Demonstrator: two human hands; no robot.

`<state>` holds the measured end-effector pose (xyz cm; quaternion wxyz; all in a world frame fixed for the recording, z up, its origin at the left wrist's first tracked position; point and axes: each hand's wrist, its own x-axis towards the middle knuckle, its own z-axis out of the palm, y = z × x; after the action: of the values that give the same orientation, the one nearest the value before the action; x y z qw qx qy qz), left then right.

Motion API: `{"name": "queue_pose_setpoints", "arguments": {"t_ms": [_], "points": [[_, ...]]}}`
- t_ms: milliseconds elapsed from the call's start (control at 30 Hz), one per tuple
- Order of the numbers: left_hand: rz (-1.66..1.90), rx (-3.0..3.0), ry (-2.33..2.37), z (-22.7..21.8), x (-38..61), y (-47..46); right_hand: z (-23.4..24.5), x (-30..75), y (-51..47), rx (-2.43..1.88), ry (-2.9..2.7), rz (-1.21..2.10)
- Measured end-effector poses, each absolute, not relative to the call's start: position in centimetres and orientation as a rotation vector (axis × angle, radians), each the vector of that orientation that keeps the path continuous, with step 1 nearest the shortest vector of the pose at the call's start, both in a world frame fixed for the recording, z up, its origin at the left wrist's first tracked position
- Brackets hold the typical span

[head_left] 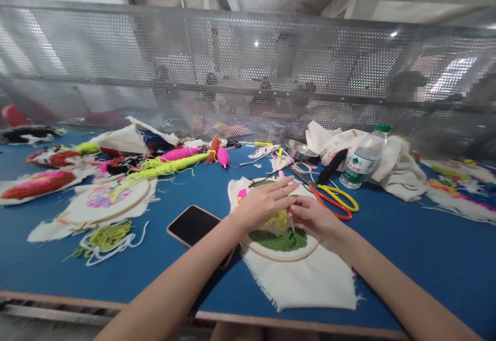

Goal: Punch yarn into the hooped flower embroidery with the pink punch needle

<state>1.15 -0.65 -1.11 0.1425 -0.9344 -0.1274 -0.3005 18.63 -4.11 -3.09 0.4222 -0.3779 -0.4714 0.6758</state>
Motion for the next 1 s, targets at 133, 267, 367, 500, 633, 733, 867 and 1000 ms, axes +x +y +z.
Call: {"name": "queue_pose_setpoints", "arguments": {"t_ms": [133, 267, 367, 500, 633, 733, 867, 1000], "points": [[-0.819, -2.707, -0.476, 0.4, 0.5, -0.7, -3.5, 18.5, -4.2, -0.950, -1.161, 1.738], [-0.719, -2.630, -1.397, 2.7, -2.4, -0.5, -3.9, 18.3, -4.4, -0.980, -1.158, 1.738], [-0.288, -2.545, -2.061, 2.9, -4.9, -0.2, -4.2, 18.3, -4.4, -0.982, -1.167, 1.726], [-0.277, -2.700, -2.165, 0.9, -6.1, 1.1, -4.0, 18.1, -4.7, -0.975, -1.178, 1.703], [-0.513, -2.850, -2.245, -1.2, -5.4, 2.2, -3.4, 17.4, -5.6, -0.983, -1.218, 1.715], [-0.963, -2.962, -2.406, -2.3, -4.9, 2.1, -2.8, 16.8, -5.7, -1.056, -1.310, 1.619], [-1.550, -2.796, -2.357, -3.1, -4.3, 1.4, -1.7, 15.8, -4.9, -1.168, -1.403, 1.499], [-1.764, -2.788, -2.117, -2.6, -3.8, 0.6, -0.3, 14.3, -4.4, -1.024, -1.535, 1.177]]}}
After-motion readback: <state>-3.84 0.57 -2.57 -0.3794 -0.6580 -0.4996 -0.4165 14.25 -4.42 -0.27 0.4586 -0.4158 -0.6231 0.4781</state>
